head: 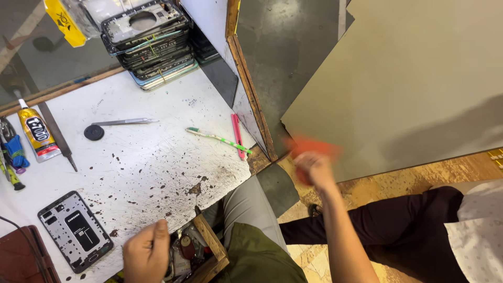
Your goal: The person cleans and scrapes the internal frame of a mobile phone using a spudger and a brush.
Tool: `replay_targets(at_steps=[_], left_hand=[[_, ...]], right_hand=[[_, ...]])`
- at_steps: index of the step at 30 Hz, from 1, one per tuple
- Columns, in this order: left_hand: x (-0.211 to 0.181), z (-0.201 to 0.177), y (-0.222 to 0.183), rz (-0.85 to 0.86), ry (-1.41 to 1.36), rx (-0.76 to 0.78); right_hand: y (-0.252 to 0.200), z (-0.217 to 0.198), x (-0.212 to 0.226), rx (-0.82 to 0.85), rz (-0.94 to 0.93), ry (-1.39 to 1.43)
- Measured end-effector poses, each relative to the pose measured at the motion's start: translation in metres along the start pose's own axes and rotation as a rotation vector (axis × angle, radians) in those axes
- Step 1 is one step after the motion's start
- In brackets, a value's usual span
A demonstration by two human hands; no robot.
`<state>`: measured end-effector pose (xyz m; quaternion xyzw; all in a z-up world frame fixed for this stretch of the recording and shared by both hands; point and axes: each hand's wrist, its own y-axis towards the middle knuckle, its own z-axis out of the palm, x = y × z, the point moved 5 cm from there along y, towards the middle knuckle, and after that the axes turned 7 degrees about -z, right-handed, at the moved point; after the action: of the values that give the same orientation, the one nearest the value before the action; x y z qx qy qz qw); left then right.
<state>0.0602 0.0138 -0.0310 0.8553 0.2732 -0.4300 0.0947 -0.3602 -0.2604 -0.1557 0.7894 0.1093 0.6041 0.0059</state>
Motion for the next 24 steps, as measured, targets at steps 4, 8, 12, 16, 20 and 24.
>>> replay_targets(at_steps=[4,8,12,16,20,24], left_hand=[[-0.034,0.009,-0.004,0.047,-0.043,0.068],[-0.051,0.008,-0.006,0.079,-0.113,0.147],[-0.034,0.002,-0.008,-0.137,-0.045,0.115],[-0.032,-0.019,-0.001,-0.157,-0.286,-0.260],[-0.034,-0.035,-0.004,-0.050,-0.536,-0.551],[-0.032,-0.017,0.004,-0.078,-0.608,-0.446]], right_hand=[[-0.016,0.025,-0.001,0.073,0.297,0.384],[-0.013,-0.054,0.013,-0.488,0.297,0.102],[-0.020,-0.130,0.050,-0.853,0.045,-0.363],[-0.013,-0.137,0.051,-0.923,-0.101,-0.402],[-0.001,-0.073,0.036,-0.797,0.013,-0.547],[-0.016,0.046,0.014,0.156,0.304,0.377]])
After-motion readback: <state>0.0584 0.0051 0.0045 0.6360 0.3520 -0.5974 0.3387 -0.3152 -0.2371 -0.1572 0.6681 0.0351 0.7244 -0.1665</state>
